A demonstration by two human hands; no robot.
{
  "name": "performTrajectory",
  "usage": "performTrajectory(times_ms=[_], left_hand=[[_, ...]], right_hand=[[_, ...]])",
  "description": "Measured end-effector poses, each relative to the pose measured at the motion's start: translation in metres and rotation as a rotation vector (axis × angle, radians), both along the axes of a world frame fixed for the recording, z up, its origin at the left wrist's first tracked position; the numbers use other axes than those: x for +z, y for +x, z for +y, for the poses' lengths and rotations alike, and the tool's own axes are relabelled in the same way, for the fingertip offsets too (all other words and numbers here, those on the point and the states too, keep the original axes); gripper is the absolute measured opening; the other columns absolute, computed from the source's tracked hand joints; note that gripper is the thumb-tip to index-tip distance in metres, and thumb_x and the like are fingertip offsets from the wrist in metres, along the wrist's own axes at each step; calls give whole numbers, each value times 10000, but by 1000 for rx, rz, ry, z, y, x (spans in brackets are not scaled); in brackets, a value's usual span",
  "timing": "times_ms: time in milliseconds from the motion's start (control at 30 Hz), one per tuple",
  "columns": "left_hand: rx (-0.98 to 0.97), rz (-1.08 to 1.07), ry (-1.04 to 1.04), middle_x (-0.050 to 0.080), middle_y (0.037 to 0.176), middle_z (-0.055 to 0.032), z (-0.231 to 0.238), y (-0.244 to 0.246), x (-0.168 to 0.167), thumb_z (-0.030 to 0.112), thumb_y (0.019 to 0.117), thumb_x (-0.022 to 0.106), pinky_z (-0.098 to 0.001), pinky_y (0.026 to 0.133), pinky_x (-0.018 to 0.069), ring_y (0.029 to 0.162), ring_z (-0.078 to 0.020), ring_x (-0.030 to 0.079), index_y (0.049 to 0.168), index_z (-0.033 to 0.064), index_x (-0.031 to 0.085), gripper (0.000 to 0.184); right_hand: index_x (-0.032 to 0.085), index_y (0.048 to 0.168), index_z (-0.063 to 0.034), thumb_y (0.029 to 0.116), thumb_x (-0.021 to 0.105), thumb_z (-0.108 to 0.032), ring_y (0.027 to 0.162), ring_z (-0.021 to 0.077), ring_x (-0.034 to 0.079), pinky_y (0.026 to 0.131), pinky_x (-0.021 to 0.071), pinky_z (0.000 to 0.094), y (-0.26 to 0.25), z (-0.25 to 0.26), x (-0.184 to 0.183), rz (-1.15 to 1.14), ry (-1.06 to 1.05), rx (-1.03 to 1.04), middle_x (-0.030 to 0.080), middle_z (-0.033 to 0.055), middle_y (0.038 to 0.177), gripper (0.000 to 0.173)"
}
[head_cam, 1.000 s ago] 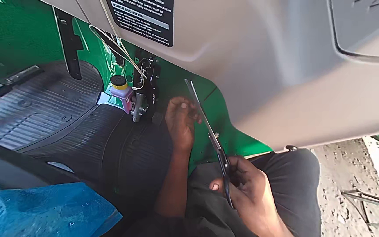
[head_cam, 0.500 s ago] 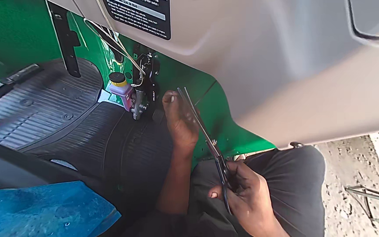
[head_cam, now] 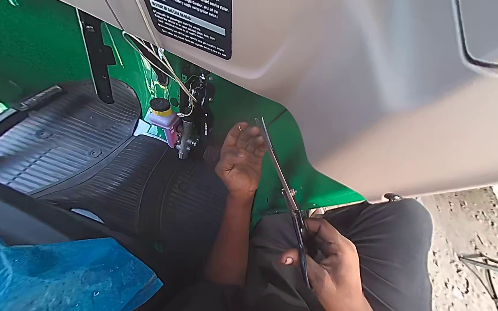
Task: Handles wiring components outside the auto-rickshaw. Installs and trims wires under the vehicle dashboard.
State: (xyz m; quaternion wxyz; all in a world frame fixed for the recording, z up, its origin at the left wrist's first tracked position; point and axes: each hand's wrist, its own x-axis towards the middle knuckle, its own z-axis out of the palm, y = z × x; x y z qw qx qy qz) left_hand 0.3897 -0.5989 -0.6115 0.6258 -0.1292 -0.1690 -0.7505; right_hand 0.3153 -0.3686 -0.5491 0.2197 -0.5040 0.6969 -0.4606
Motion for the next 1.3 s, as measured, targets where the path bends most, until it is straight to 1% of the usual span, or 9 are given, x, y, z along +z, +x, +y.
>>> performTrajectory(times_ms=[133,333,433,533,667,767,900,1067,1300], left_hand=[[23,-6,-43,679,1212,-128,-4,0,-3,-54,936,580,-393,978,572,1086,-226,689,1334,45,589,410],[116,-93,25,678,1251,-105,0,-6,-1,39,992,634,-362,984,571,1129,-208,685,1320,112,588,339],[113,-55,74,704,1181,-71,1,-11,5,94,998,645,-314,898,599,1047,-169,714,1182,164,593,203],[77,-28,83,696,1148,-55,2,-14,12,148,1007,646,-252,770,601,923,-121,706,1154,173,599,157],[122,-46,86,697,1142,-88,2,-15,21,122,1011,632,-270,758,608,892,-144,707,1149,143,640,140],[306,-174,18,706,1127,-130,4,-16,27,86,1007,634,-337,795,625,922,-208,729,1133,125,636,132],[571,-365,-123,692,1075,-89,3,-22,31,59,1022,601,-383,767,643,855,-199,716,1142,104,644,135],[654,-466,-158,704,1100,-84,4,-19,29,11,1013,591,-438,858,632,929,-205,718,1172,41,683,186],[686,-479,-200,736,1049,-85,9,-21,24,-55,928,684,-398,806,651,888,-195,738,1122,23,708,210]], right_hand=[[672,1050,-71,761,900,-457,611,69,594,527,539,231,0,5,-1,6,-12,-17,663,-16,792,533],[681,1048,-81,749,910,-449,614,70,606,531,552,237,0,6,-1,4,4,-32,671,-20,797,527],[682,1049,-79,760,902,-450,615,68,607,533,552,234,2,5,-2,6,-3,-18,673,-19,797,519],[677,1046,-85,764,899,-449,618,64,606,534,552,234,4,5,-1,42,0,-22,671,-25,802,511],[680,1033,-52,738,916,-454,637,21,586,549,534,189,7,10,3,267,-27,-76,658,-21,818,551],[674,1012,-31,748,889,-511,652,18,577,570,513,176,8,11,6,516,-46,-134,654,7,814,589],[678,1028,-33,786,823,-561,673,76,596,580,505,227,5,6,3,777,-94,-216,670,41,838,598],[683,1022,-18,794,812,-554,684,106,619,581,514,246,3,3,2,875,-111,-274,680,70,851,597],[697,1033,-8,813,811,-513,708,149,643,588,524,279,-2,-4,3,942,-108,-304,687,89,867,562]])
